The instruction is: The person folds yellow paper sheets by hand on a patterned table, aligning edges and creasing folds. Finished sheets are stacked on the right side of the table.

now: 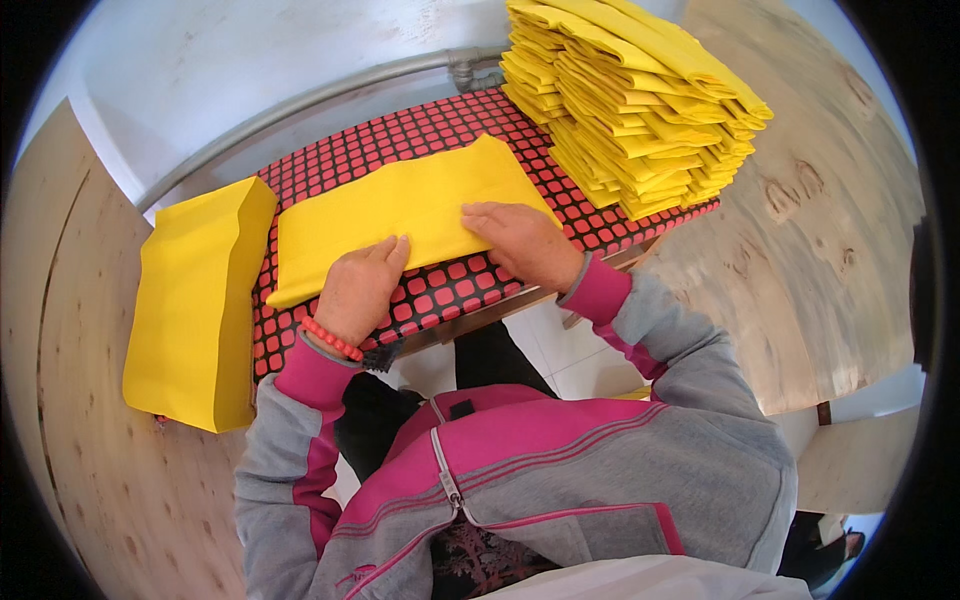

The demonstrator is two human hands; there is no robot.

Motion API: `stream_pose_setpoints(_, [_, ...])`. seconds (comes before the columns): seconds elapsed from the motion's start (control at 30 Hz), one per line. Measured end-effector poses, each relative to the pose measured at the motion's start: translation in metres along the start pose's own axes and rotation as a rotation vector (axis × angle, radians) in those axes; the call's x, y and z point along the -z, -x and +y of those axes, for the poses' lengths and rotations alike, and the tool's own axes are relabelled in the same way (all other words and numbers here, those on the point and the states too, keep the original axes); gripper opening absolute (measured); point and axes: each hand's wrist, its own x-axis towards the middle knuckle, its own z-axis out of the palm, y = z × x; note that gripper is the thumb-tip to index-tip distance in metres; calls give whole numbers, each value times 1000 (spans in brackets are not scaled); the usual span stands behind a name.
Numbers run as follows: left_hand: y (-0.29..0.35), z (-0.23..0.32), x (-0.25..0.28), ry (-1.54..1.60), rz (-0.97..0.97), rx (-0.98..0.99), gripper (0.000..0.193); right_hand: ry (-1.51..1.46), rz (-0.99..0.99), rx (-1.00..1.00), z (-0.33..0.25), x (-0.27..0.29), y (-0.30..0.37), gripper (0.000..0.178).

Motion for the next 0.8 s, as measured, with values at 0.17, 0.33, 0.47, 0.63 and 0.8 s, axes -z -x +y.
stream_pose_setpoints(0.17, [-4, -20, -12, -35, 84, -41, 48, 192, 41, 19, 11, 25, 16, 25])
stream_pose_setpoints(0.33, [-19, -40, -23, -174, 57, 142, 48, 204, 82, 87, -48, 36, 33, 24])
stream_pose_setpoints(0.47, [7, -15, -11, -60, 314, 350, 42, 156, 49, -53, -93, 36, 33, 23])
stream_pose_setpoints(0.63, [72, 51, 18, 1484, 214, 685, 28, 127, 43, -125, -125, 32, 9, 16])
stream_pose_setpoints(0.8, [88, 71, 6, 2331, 28, 825, 41, 106, -140, -24, -173, 15, -5, 30])
